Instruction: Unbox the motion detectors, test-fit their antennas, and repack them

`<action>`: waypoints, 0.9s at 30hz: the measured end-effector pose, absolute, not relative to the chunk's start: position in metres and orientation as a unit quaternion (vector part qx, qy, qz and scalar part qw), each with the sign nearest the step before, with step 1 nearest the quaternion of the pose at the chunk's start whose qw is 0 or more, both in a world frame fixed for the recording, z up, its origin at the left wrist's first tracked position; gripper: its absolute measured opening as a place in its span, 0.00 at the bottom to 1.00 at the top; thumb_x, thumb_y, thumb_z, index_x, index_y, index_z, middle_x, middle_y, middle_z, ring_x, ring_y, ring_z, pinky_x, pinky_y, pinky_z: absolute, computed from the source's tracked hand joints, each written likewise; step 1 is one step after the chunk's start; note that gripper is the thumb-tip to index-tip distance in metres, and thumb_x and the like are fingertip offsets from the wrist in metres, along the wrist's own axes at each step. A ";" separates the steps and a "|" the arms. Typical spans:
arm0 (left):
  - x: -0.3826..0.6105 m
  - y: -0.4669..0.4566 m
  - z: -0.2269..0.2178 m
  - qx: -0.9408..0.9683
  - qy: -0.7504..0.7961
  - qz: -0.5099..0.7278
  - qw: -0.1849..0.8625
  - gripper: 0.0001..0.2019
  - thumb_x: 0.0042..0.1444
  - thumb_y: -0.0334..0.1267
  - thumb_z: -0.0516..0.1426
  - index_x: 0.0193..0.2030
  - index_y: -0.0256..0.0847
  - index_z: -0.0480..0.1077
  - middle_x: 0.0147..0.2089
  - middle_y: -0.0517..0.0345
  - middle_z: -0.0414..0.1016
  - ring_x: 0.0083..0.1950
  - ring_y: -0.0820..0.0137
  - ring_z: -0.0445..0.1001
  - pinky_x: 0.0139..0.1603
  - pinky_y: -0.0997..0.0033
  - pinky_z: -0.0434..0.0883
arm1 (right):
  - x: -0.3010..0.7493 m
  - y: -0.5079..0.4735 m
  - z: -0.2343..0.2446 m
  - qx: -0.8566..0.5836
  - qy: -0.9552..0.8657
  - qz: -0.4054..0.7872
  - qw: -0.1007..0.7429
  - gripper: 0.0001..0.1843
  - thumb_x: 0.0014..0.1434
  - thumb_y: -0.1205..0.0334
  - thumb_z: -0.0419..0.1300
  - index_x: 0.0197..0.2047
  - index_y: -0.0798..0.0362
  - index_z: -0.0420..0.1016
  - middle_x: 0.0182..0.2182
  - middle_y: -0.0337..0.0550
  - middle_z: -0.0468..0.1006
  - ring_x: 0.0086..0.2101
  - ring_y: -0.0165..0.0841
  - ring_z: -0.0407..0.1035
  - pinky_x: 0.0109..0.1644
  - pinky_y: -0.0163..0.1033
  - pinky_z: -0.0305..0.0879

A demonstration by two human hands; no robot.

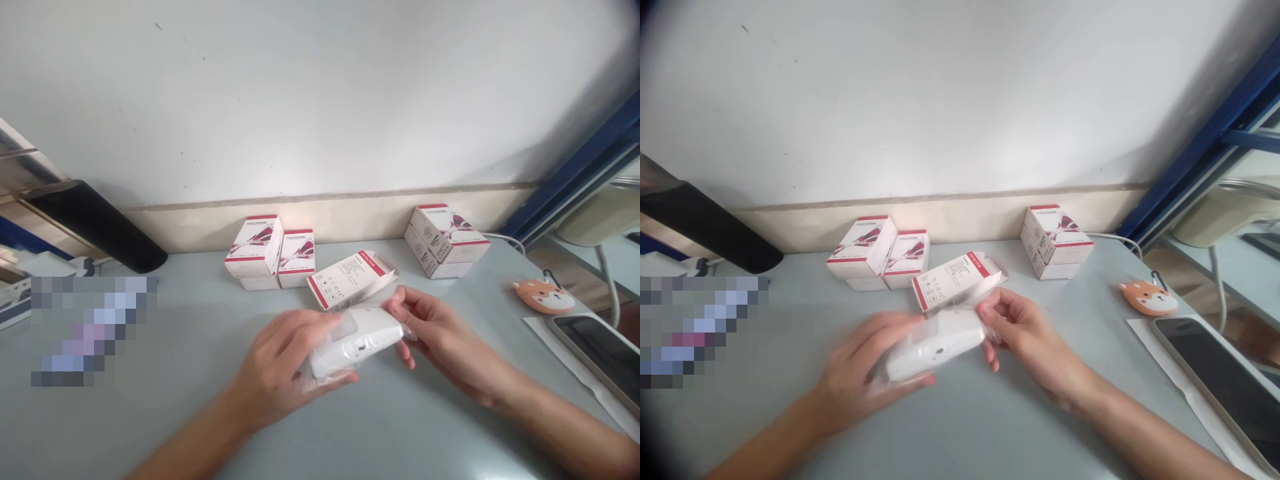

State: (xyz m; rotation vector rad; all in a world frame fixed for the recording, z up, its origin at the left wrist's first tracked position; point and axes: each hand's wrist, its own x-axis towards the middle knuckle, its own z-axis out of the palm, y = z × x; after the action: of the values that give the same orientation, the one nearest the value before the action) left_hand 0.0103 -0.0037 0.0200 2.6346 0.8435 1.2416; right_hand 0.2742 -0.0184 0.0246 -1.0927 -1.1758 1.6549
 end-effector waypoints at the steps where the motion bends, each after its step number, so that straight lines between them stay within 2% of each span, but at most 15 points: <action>1: 0.011 -0.006 0.020 0.858 0.304 0.404 0.085 0.24 0.58 0.43 0.71 0.61 0.50 0.74 0.49 0.52 0.85 0.46 0.61 0.84 0.49 0.65 0.79 | 0.273 -0.019 0.023 -0.443 -0.497 0.628 0.403 0.23 0.70 0.40 0.60 0.35 0.51 0.66 0.24 0.33 0.68 0.25 0.26 0.61 0.31 0.33 0.60; 4: 0.013 -0.010 0.020 0.813 0.397 0.374 0.205 0.24 0.57 0.46 0.70 0.60 0.52 0.77 0.43 0.55 0.86 0.40 0.60 0.82 0.45 0.63 0.77 | 0.271 -0.020 0.019 -0.469 -0.568 0.546 0.398 0.24 0.71 0.38 0.57 0.35 0.50 0.64 0.24 0.33 0.65 0.26 0.28 0.57 0.31 0.35 0.55; 6: 0.015 -0.013 0.023 0.771 0.444 0.339 0.306 0.24 0.60 0.49 0.67 0.63 0.52 0.75 0.38 0.57 0.84 0.34 0.63 0.80 0.40 0.65 0.76 | 0.271 -0.022 0.018 -0.486 -0.593 0.508 0.393 0.24 0.72 0.38 0.55 0.34 0.50 0.65 0.25 0.33 0.63 0.26 0.28 0.54 0.30 0.36 0.53; 8: 0.017 -0.013 0.028 0.721 0.460 0.300 0.422 0.25 0.64 0.51 0.62 0.67 0.53 0.72 0.37 0.57 0.82 0.34 0.63 0.78 0.38 0.66 0.74 | 0.271 -0.023 0.017 -0.500 -0.610 0.483 0.380 0.24 0.73 0.39 0.54 0.35 0.50 0.66 0.26 0.34 0.62 0.27 0.29 0.53 0.30 0.36 0.52; 11: 0.019 -0.010 0.033 0.623 0.422 0.272 0.600 0.27 0.68 0.54 0.58 0.71 0.52 0.69 0.46 0.52 0.83 0.41 0.62 0.79 0.41 0.67 0.74 | 0.273 -0.023 0.017 -0.514 -0.625 0.475 0.346 0.22 0.74 0.41 0.53 0.37 0.50 0.68 0.27 0.34 0.64 0.29 0.29 0.55 0.31 0.36 0.53; 12: 0.019 -0.009 0.033 0.578 0.401 0.265 0.660 0.27 0.69 0.55 0.56 0.71 0.52 0.68 0.48 0.52 0.83 0.40 0.63 0.79 0.39 0.67 0.73 | 0.274 -0.022 0.017 -0.516 -0.622 0.485 0.334 0.22 0.74 0.41 0.53 0.37 0.50 0.68 0.27 0.34 0.63 0.29 0.29 0.55 0.31 0.36 0.52; 14: 0.018 -0.006 0.032 0.476 0.350 0.237 0.771 0.28 0.70 0.57 0.53 0.72 0.54 0.66 0.42 0.54 0.83 0.31 0.67 0.77 0.33 0.69 0.71 | 0.276 -0.020 0.017 -0.514 -0.608 0.512 0.322 0.23 0.74 0.39 0.52 0.37 0.50 0.67 0.26 0.33 0.62 0.28 0.29 0.54 0.31 0.37 0.51; 16: 0.017 -0.005 0.031 0.387 0.285 0.216 0.850 0.29 0.70 0.59 0.51 0.73 0.53 0.64 0.35 0.56 0.81 0.25 0.68 0.75 0.31 0.69 0.70 | 0.278 -0.018 0.019 -0.512 -0.584 0.535 0.332 0.24 0.73 0.38 0.52 0.36 0.50 0.67 0.25 0.32 0.62 0.27 0.28 0.52 0.31 0.37 0.49; 18: 0.016 -0.005 0.032 0.346 0.222 0.222 0.884 0.31 0.67 0.59 0.56 0.72 0.52 0.63 0.40 0.53 0.83 0.31 0.66 0.79 0.38 0.67 0.72 | 0.278 -0.016 0.020 -0.518 -0.550 0.550 0.356 0.24 0.73 0.38 0.54 0.36 0.50 0.66 0.24 0.32 0.62 0.27 0.28 0.52 0.32 0.37 0.49; 20: 0.018 -0.007 0.033 0.359 0.181 0.234 0.885 0.36 0.60 0.55 0.66 0.73 0.53 0.61 0.52 0.47 0.82 0.42 0.62 0.82 0.44 0.65 0.72 | 0.278 -0.015 0.021 -0.522 -0.502 0.581 0.372 0.23 0.72 0.40 0.58 0.35 0.51 0.67 0.25 0.32 0.63 0.28 0.28 0.52 0.33 0.36 0.50; 21: 0.019 -0.008 0.033 0.377 0.177 0.242 0.876 0.39 0.58 0.51 0.69 0.73 0.55 0.59 0.54 0.47 0.81 0.44 0.62 0.82 0.46 0.64 0.72 | 0.277 -0.015 0.021 -0.520 -0.478 0.599 0.377 0.22 0.71 0.41 0.59 0.35 0.51 0.67 0.25 0.33 0.63 0.28 0.28 0.52 0.34 0.36 0.50; 22: 0.020 -0.009 0.032 0.397 0.189 0.252 0.862 0.39 0.59 0.49 0.69 0.73 0.56 0.59 0.53 0.48 0.81 0.43 0.63 0.82 0.46 0.64 0.72 | 0.276 -0.015 0.021 -0.517 -0.458 0.614 0.382 0.22 0.70 0.42 0.60 0.35 0.51 0.67 0.25 0.33 0.63 0.28 0.28 0.53 0.34 0.35 0.51; 24: 0.023 -0.011 0.030 0.431 0.242 0.280 0.823 0.28 0.64 0.51 0.65 0.68 0.52 0.64 0.42 0.54 0.80 0.35 0.68 0.79 0.40 0.67 0.71 | 0.274 -0.017 0.020 -0.516 -0.435 0.623 0.396 0.21 0.69 0.41 0.61 0.35 0.50 0.67 0.26 0.33 0.64 0.28 0.29 0.53 0.34 0.35 0.53; 25: 0.024 -0.011 0.028 0.445 0.276 0.297 0.798 0.23 0.66 0.55 0.62 0.61 0.48 0.69 0.37 0.57 0.77 0.31 0.71 0.76 0.36 0.69 0.69 | 0.274 -0.018 0.019 -0.520 -0.436 0.612 0.407 0.22 0.69 0.40 0.61 0.35 0.50 0.67 0.26 0.33 0.64 0.29 0.29 0.54 0.34 0.35 0.53; 27: 0.025 -0.010 0.024 0.479 0.345 0.315 0.743 0.23 0.66 0.62 0.59 0.48 0.42 0.73 0.32 0.60 0.71 0.28 0.73 0.70 0.29 0.72 0.64 | 0.273 -0.021 0.018 -0.528 -0.456 0.572 0.431 0.23 0.70 0.39 0.59 0.35 0.50 0.67 0.25 0.34 0.65 0.29 0.30 0.56 0.34 0.36 0.54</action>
State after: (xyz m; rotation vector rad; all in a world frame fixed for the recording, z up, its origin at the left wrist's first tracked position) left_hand 0.0252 -0.0105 0.0240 1.0486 0.7563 0.6910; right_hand 0.2728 -0.0213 0.0185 -1.3166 -1.1383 1.4258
